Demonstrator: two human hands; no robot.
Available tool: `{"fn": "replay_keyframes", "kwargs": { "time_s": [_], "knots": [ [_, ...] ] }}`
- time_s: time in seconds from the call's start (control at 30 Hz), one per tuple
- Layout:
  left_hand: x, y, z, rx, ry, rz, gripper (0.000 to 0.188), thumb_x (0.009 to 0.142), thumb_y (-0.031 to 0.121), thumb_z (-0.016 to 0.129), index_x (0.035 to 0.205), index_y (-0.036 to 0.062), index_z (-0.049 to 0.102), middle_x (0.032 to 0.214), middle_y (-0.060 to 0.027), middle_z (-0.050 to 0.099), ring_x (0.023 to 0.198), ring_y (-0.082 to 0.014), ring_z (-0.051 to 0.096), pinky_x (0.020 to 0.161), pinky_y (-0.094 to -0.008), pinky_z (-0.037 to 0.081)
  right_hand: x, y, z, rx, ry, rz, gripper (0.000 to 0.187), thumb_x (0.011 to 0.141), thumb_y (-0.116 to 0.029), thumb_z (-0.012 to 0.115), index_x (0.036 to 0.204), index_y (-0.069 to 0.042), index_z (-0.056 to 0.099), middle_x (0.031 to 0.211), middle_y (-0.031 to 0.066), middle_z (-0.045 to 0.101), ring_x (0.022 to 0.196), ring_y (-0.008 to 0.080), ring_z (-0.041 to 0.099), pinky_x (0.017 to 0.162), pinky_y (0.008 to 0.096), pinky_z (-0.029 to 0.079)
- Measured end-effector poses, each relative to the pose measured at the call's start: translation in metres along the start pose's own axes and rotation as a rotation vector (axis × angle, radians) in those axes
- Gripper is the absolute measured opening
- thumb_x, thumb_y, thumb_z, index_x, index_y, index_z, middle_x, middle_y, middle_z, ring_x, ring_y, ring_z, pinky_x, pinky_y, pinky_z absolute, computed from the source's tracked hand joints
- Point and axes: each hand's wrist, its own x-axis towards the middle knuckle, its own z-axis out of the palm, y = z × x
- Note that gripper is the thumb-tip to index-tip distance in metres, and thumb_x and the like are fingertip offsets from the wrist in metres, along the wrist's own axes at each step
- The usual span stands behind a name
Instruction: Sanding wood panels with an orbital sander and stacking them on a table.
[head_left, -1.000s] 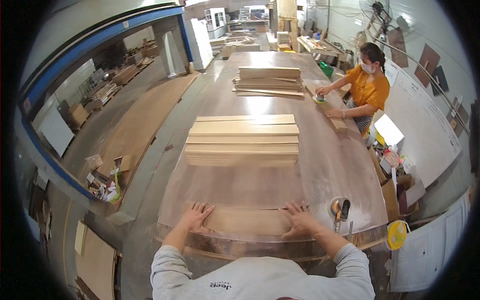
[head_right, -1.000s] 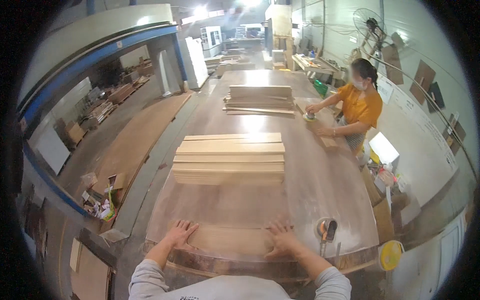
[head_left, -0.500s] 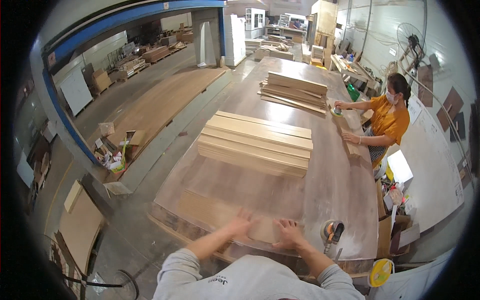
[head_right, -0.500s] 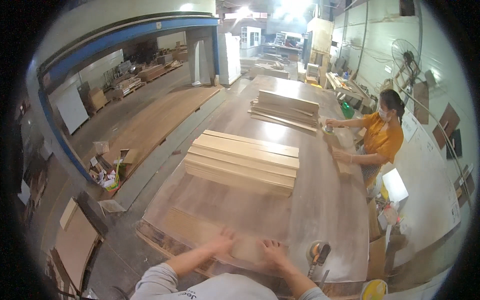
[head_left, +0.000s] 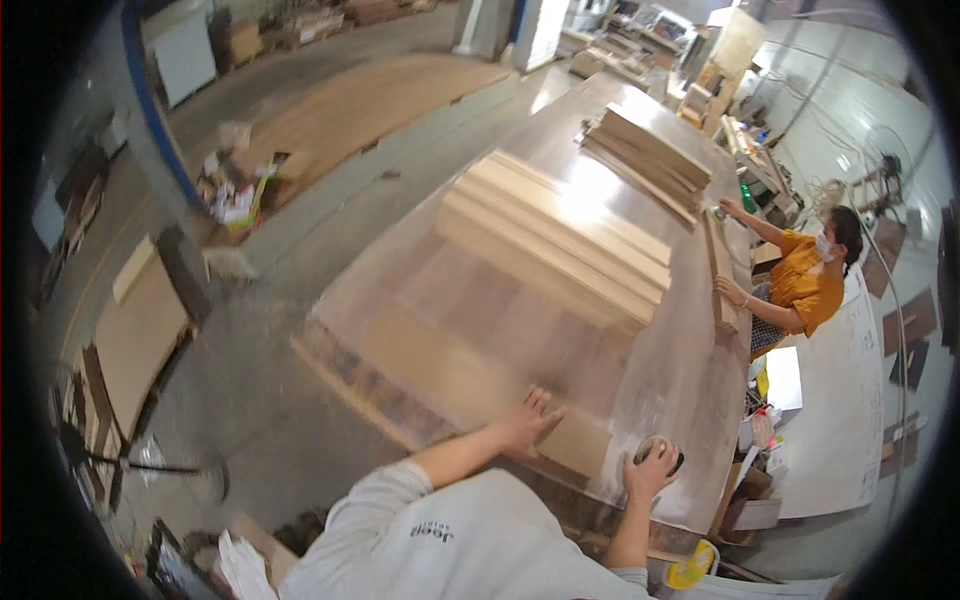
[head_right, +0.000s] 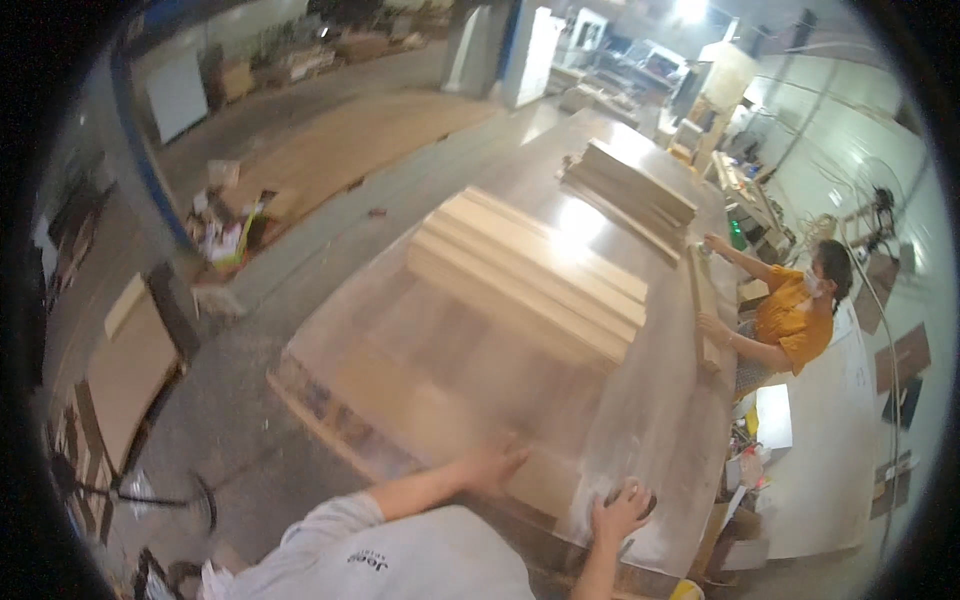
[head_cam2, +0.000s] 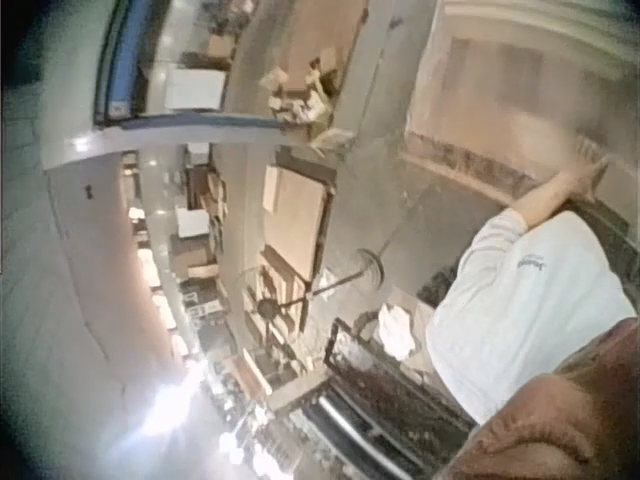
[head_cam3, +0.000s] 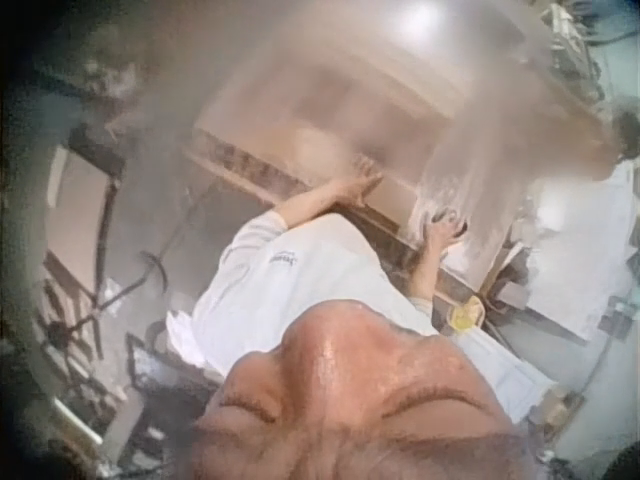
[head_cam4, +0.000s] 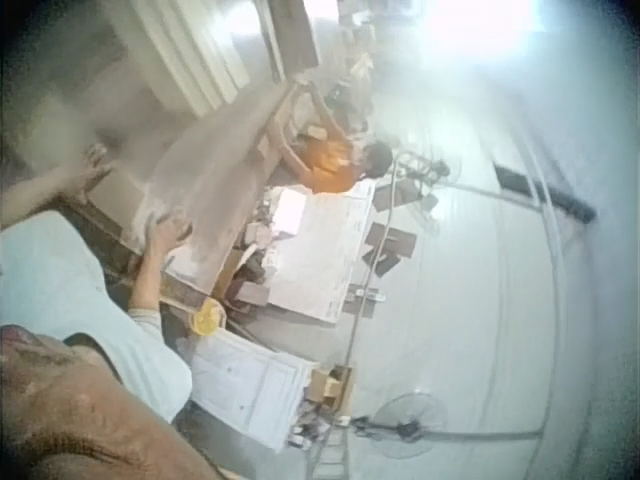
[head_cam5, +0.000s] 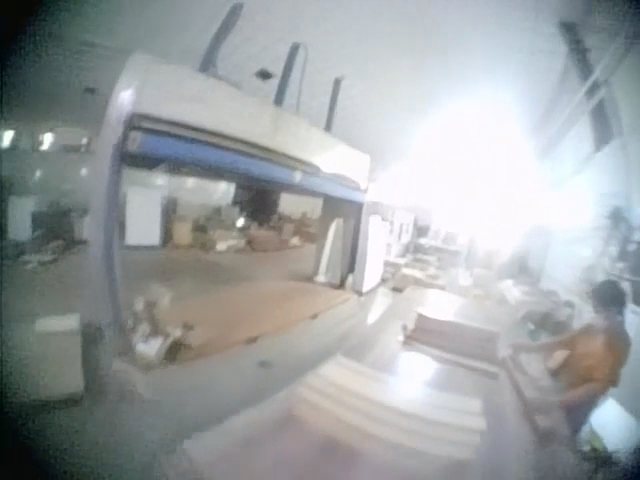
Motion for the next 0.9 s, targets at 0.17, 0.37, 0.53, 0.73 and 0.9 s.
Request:
{"fn": "replay_keyframes", "kwargs": {
  "time_s": [0.17,0.37,0.53,0.73,0.9],
  "knots": [
    [0.003,-0.003,-0.022,0.037,-0.02,0.013,0.11,0.065,0.054,0.083,0.156,0.0111,0.038,0.151,-0.0305,0.039,0.145,-0.0487,0.03,0.125,-0.058,0.015,0.02,0.032,0.029,0.023,0.218,0.23,0.085,0.081,-0.041,0.08,0.151,-0.007,0.046,0.155,0.0202,0.043,0.146,0.0359,0.038,0.12,0.0519,0.031],
    [0.003,0.004,-0.022,0.166,-0.087,0.026,0.112,0.067,0.062,0.08,0.157,0.0109,0.038,0.153,-0.027,0.041,0.147,-0.0447,0.031,0.124,-0.0578,0.015,0.057,0.09,0.034,0.695,0.039,0.211,0.081,0.084,-0.031,0.078,0.146,0.007,0.044,0.138,0.024,0.057,0.123,0.0354,0.06,0.104,0.0453,0.049],
    [0.007,0.002,-0.022,0.211,-0.096,0.031,0.108,0.071,0.063,0.077,0.158,0.0099,0.039,0.156,-0.0261,0.039,0.148,-0.0439,0.03,0.124,-0.0581,0.015,0.078,0.018,-0.017,0.667,-0.204,0.379,0.07,0.089,-0.032,0.073,0.14,0.006,0.044,0.117,0.0171,0.064,0.098,0.028,0.068,0.08,0.0399,0.056],
    [0.002,0.009,-0.023,0.202,-0.053,0.033,0.108,0.072,0.064,0.077,0.158,0.0106,0.038,0.156,-0.024,0.04,0.148,-0.0432,0.031,0.125,-0.0573,0.015,0.097,-0.138,-0.098,0.401,0.066,-0.43,0.054,0.088,-0.032,0.076,0.124,0.004,0.058,0.117,0.0203,0.065,0.105,0.026,0.065,0.09,0.0361,0.052],
    [0.002,0.008,-0.028,0.213,-0.068,0.024,0.111,0.07,0.065,0.078,0.159,0.0113,0.037,0.157,-0.0228,0.039,0.148,-0.0427,0.031,0.124,-0.0581,0.016,0.037,-0.318,-0.118,0.525,-0.242,-0.928,0.041,0.086,-0.025,0.076,0.122,-0.008,0.063,0.113,0.0116,0.065,0.085,0.0259,0.062,0.078,0.0397,0.052]
  ]
}}
